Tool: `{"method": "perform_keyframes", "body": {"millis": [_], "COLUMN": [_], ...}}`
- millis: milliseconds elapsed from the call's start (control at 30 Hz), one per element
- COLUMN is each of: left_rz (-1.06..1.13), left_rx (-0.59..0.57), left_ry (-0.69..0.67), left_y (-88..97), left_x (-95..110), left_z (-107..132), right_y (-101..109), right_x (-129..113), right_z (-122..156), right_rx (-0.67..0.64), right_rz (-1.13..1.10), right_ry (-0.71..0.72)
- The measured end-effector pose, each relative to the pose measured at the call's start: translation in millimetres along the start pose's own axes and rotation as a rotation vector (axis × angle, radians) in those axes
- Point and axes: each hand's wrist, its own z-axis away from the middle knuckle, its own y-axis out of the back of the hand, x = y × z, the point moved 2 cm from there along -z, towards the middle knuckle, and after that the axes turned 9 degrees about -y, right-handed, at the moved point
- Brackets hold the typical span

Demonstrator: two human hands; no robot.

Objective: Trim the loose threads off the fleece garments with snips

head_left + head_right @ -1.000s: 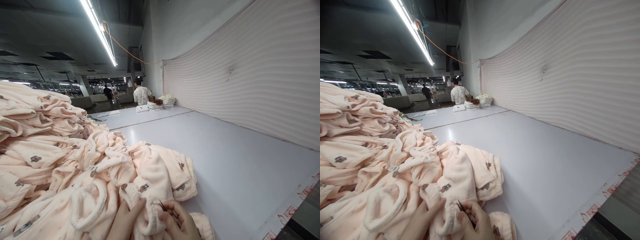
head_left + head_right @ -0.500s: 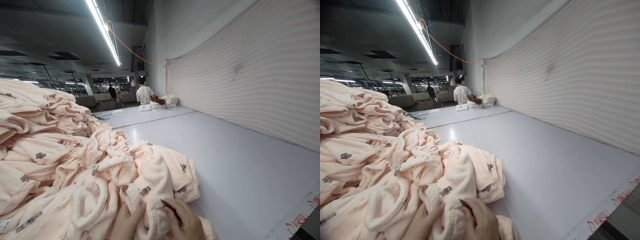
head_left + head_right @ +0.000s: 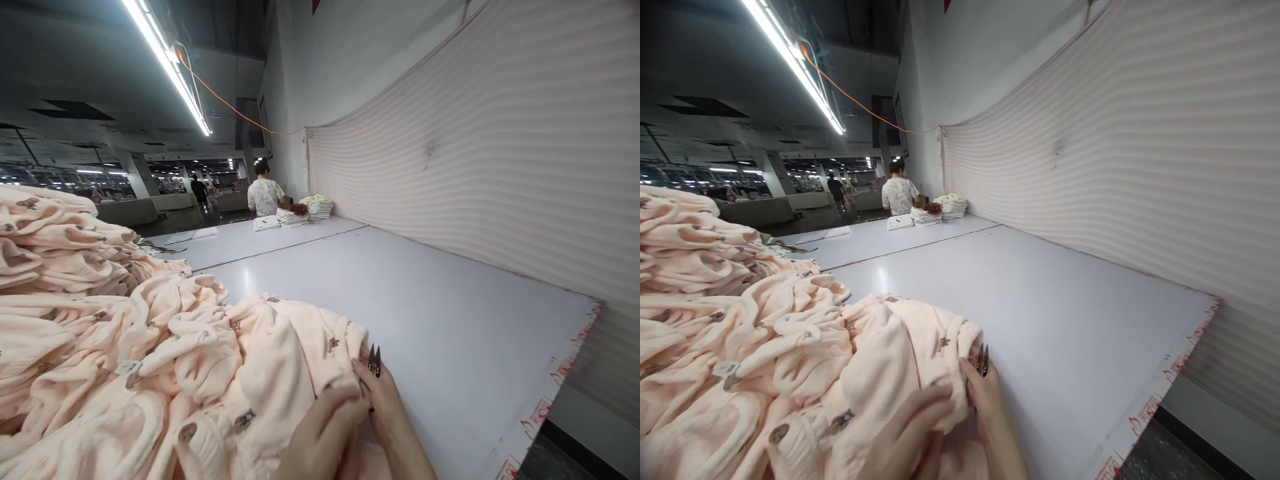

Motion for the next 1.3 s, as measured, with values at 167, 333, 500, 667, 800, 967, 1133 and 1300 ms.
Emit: {"method": "perform_keyframes", "body": {"millis": [167,333,500,667,800,967,1133,1300], "left_rz": [-0.045,0.287,0.823,1.024,1.151,1.159,1.166,1.118], "left_rx": [-0.135,-0.209,-0.205,-0.183,-0.137,-0.085,-0.053,-0.05], "left_ry": [0.126,0.45,0.733,0.728,0.696,0.681,0.681,0.682], "left_y": [-3.3,23.7,35.6,42.5,45.8,48.1,47.5,49.0], "left_x": [-20.3,-35.6,-41.3,-47.0,-50.1,-51.4,-49.3,-46.6], "left_z": [-55.2,-53.7,-43.7,-36.5,-28.5,-23.8,-20.8,-18.2], "right_y": [-17.5,-11.7,-17.0,-33.7,-41.6,-34.1,-25.4,-33.5], "right_x": [2.6,-13.2,-38.7,-41.0,-43.4,-43.0,-27.4,-24.0], "right_z": [35.8,31.5,30.1,43.9,46.5,51.3,64.4,67.7], "right_rx": [-0.128,-0.027,-0.093,-0.119,-0.125,-0.159,-0.156,-0.09], "right_rz": [-0.054,0.312,0.416,0.507,0.603,0.608,0.751,0.771], "right_ry": [0.051,0.286,0.433,0.466,0.522,0.466,0.568,0.615]}}
